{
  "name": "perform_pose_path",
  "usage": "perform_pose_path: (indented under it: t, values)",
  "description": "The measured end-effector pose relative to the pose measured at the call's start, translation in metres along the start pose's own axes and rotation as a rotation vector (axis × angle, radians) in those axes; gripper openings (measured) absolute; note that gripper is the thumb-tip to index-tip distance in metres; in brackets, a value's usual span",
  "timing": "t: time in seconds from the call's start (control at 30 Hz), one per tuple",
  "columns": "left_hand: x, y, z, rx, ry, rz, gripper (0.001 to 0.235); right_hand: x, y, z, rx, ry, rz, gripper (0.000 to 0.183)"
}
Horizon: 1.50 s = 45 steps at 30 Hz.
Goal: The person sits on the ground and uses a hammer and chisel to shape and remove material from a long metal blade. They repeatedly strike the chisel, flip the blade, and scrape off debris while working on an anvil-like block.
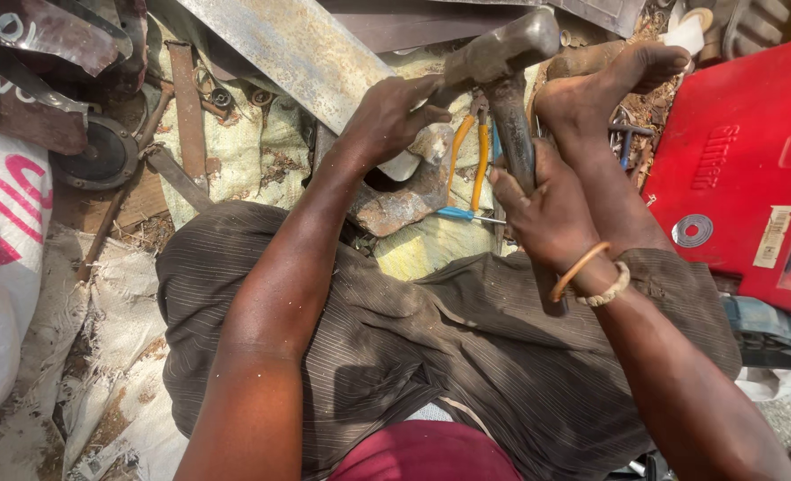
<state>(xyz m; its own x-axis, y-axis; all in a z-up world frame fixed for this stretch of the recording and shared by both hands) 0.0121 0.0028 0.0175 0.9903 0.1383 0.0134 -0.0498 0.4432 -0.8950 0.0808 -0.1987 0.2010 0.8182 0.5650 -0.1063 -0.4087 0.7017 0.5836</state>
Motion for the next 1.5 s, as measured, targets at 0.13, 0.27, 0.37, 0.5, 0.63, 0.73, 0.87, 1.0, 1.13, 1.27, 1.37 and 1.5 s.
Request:
perform_pose_path:
  t: [0.13,0.27,0.37,0.5,0.63,0.73,0.87,1.0,1.13,1.27,1.37,1.5]
  values:
    - [0.022,-0.002,0.016,0.022,-0.132,-0.088,0.047,0.007,0.009,0.007,0.046,-0.054,-0.017,0.039]
    - [0.012,0.006,-0.002,0.013,-0.122,-0.111,0.047,0.01,-0.004,-0.005,0.036,0.012,-0.064,0.036]
    - [0.015,0.014,-0.01,0.012,-0.058,-0.035,0.047,0.004,-0.024,-0.02,0.059,0.065,-0.102,0.033]
    - [0.013,0.01,-0.001,0.014,-0.119,-0.109,0.05,-0.039,-0.011,-0.019,0.143,0.097,-0.166,0.031]
    - [0.02,0.0,0.001,-0.102,-0.03,0.022,0.051,-0.077,0.037,0.026,0.278,-0.034,-0.212,0.028]
    - [0.003,0.008,0.008,-0.01,-0.031,0.019,0.05,-0.051,0.06,0.047,0.294,-0.192,-0.013,0.027]
    - [0.006,0.01,-0.002,-0.104,-0.054,-0.029,0.052,0.005,0.028,0.034,0.094,-0.1,0.014,0.025]
    - [0.006,0.004,0.009,-0.05,-0.038,-0.044,0.043,0.007,0.001,0.0,0.034,0.018,-0.038,0.024]
    - [0.007,-0.007,0.012,-0.105,-0.058,-0.081,0.035,-0.047,0.009,-0.004,0.171,0.017,-0.204,0.024]
    - [-0.007,0.017,0.013,-0.531,-0.224,0.267,0.029,-0.126,0.01,-0.019,0.658,0.007,-0.499,0.024]
    - [0.01,0.028,0.02,-0.747,-0.399,0.116,0.031,-0.176,-0.019,-0.056,0.835,0.098,-0.809,0.024]
    - [0.005,0.036,0.013,-0.77,-0.381,0.107,0.043,-0.223,-0.063,-0.121,1.015,0.267,-1.09,0.021]
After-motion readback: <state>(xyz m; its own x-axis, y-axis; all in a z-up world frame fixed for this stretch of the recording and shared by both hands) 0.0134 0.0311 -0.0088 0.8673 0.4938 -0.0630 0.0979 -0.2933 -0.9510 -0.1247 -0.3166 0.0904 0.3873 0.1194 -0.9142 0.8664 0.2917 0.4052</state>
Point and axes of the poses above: each hand's wrist, its own x-axis towards the middle knuckle, its own z-axis out of the back of the hand, y = z × x, the point moved 2 cm from there along x, towards the middle knuckle, and after that the axes turned 2 degrees about x, right-handed, at the moved point
